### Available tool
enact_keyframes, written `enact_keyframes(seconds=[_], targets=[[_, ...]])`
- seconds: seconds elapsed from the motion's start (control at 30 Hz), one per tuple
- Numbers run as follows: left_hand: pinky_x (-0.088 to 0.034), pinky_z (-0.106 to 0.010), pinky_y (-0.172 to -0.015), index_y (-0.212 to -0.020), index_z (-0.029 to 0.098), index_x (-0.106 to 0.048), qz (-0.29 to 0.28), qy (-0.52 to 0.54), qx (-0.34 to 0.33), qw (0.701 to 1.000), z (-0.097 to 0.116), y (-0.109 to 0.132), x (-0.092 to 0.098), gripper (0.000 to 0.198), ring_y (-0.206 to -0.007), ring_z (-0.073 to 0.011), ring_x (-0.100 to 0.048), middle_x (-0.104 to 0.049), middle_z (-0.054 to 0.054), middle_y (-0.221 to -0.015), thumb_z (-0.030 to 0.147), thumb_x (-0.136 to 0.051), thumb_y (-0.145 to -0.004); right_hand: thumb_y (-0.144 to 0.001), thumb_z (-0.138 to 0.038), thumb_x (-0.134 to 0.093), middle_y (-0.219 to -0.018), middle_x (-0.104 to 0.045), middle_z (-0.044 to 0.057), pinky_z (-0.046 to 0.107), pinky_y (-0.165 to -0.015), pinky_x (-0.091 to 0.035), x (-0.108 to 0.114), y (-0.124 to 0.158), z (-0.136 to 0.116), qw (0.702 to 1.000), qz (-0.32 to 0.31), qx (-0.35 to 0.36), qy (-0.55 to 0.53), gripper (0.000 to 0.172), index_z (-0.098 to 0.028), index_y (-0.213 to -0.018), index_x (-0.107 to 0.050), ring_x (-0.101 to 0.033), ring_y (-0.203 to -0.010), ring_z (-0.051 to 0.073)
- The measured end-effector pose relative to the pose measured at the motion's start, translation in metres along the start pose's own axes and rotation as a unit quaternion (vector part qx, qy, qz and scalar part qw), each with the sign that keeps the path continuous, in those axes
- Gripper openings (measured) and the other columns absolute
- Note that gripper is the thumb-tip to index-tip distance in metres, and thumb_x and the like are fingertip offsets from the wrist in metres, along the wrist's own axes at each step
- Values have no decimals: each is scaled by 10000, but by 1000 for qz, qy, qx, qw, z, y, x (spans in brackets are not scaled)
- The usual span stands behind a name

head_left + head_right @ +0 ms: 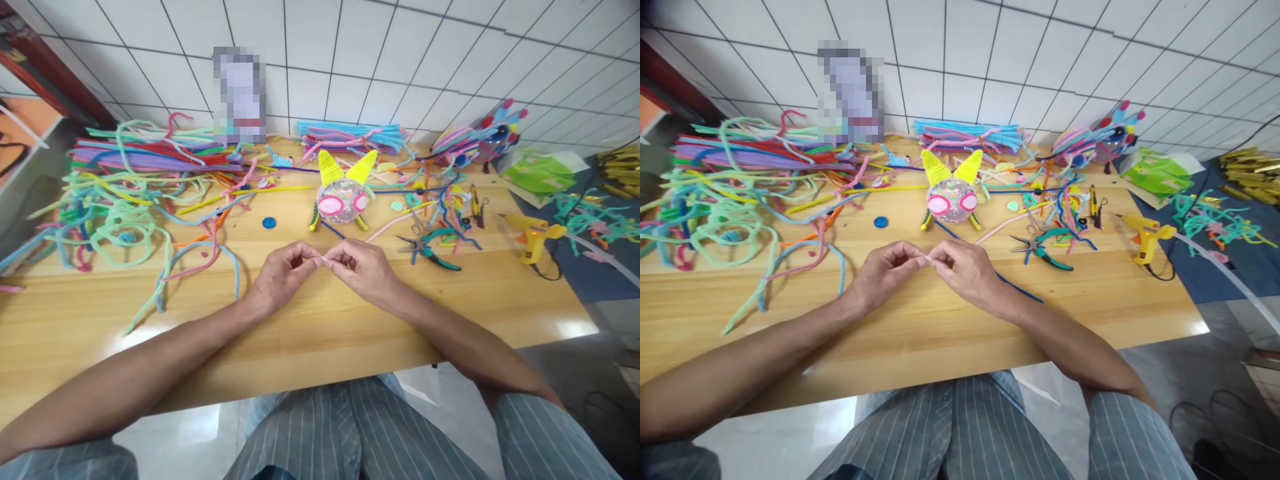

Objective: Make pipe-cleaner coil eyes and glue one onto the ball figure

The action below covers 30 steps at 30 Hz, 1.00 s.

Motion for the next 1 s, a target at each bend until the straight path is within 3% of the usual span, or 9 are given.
enact_keyframes(seconds=[0.1,0.17,0.27,0.33,0.47,0.57,0.67,0.87,1.0], targets=[[-429,-252,-633,-795,167,-739,23,79,34,996,-6,1,-1,307,-648,-122,-534,-685,-6,-725,450,-854,-762,-935,-261,-717,-800,-750,22,283,-685,-474,-2,1,8,997,19,-49,-63,85,-205,-872,-729,-647,-703,145],[-376,-232,-559,-798,169,-732,30,151,74,985,-14,5,-6,339,-572,-91,-469,-644,21,-671,459,-891,-728,-934,-323,-729,-822,-762,27,281,-684,-493,-7,3,14,989,30,-84,-120,131,-201,-886,-729,-662,-714,145],[-278,-220,-481,-829,170,-721,43,248,122,960,-23,12,-14,410,-495,-59,-379,-596,48,-642,486,-934,-678,-891,-444,-775,-813,-756,23,272,-663,-512,-18,5,25,964,27,-142,-224,256,-195,-891,-712,-658,-700,140],[-274,-216,-481,-851,168,-720,44,277,130,951,-25,14,-17,444,-498,-52,-388,-623,38,-686,494,-951,-656,-848,-503,-805,-750,-721,5,263,-633,-501,-23,5,29,947,13,-166,-275,327,-194,-871,-699,-621,-651,126],[-274,-228,-492,-854,172,-714,-2,228,102,968,-22,7,-15,418,-511,-65,-376,-588,42,-660,524,-902,-728,-828,-493,-796,-663,-639,-27,251,-589,-442,-20,0,30,943,-17,-174,-283,321,-195,-807,-677,-537,-594,106],[-331,-243,-555,-868,173,-729,-37,84,26,995,-9,-1,-6,332,-580,-92,-434,-615,25,-694,475,-849,-804,-836,-408,-758,-696,-644,-24,247,-588,-403,-14,-2,27,962,-38,-155,-221,232,-192,-801,-679,-521,-614,104],[-361,-260,-608,-872,169,-740,-55,-16,-27,998,-1,-5,-3,250,-626,-113,-473,-643,7,-719,414,-787,-857,-857,-332,-715,-725,-673,-15,252,-611,-403,-10,-1,21,979,-45,-125,-152,144,-193,-823,-698,-542,-647,113],[-430,-278,-685,-840,169,-709,2,65,6,998,-5,-4,1,345,-706,-137,-540,-669,-3,-768,479,-848,-783,-863,-433,-749,-757,-702,-1,264,-635,-436,-14,0,25,972,-31,-148,-180,241,-195,-848,-720,-565,-668,127],[-398,-263,-641,-827,179,-690,20,120,37,992,-8,3,-4,353,-656,-116,-476,-618,27,-716,489,-852,-778,-817,-474,-793,-685,-660,-20,254,-595,-428,-21,2,28,954,-21,-177,-240,296,-193,-803,-700,-529,-614,110]])
Point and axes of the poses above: each hand's wrist, its own y-axis away from the middle knuckle, its own x-axis out of the back of the hand, z = x × y, the point moved 9 cm from there along -y, towards the middle knuckle
